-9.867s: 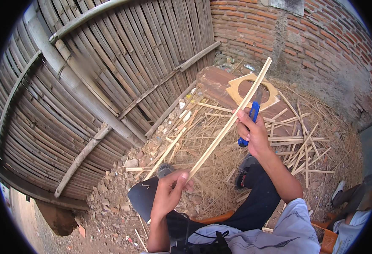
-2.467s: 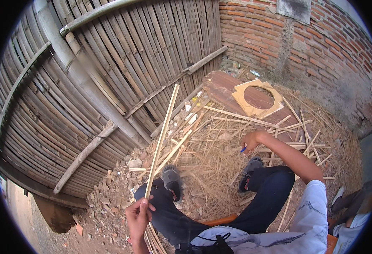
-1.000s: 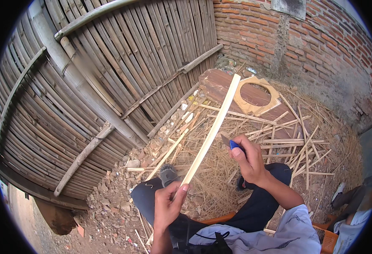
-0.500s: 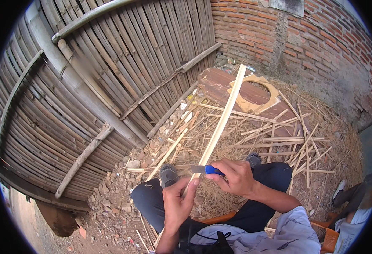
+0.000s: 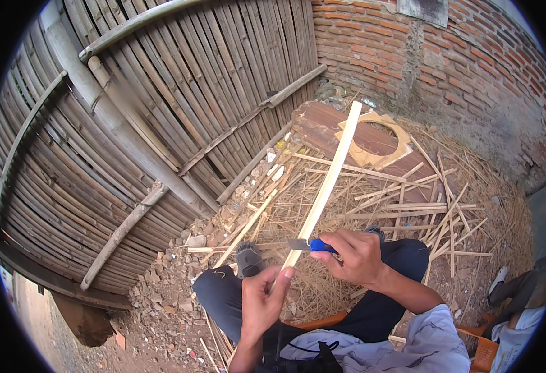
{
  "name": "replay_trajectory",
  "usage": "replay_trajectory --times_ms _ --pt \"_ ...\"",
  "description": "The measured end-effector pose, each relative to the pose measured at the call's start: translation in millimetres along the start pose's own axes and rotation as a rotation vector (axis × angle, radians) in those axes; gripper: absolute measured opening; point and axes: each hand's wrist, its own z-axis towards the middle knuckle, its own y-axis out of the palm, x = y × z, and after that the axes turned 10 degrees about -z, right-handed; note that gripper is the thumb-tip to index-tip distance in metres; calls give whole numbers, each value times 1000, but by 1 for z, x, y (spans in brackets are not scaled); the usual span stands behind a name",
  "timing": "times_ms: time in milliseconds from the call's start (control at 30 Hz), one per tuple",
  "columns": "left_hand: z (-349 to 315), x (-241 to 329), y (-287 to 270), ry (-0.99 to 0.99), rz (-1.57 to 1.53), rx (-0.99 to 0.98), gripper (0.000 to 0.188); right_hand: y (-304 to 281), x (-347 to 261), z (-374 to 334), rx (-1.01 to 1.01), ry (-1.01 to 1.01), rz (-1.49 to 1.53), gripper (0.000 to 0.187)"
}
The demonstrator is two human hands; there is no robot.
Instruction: The person sits on the ground and uses a blue utility knife to shave a long, thin bamboo strip. They hold the strip with their left hand and repeatedly scrape the blade along its length to smooth the surface, occasionally rotating the strip to work on different sides.
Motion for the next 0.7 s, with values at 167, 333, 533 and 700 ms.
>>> replay_trajectory --times_ms 167,333,533,700 --pt "-8 -3 -4 -2 -4 -4 26 -1 15 6 52 28 -22 28" --pt "-12 -6 -8 -29 -44 -3 26 -1 21 9 -1 4 18 28" --pt "-14 -8 -18 -79 -24 3 20 6 33 13 29 46 25 29" --pt "-27 -18 -28 -129 -44 -7 21 5 68 28 75 196 12 28"
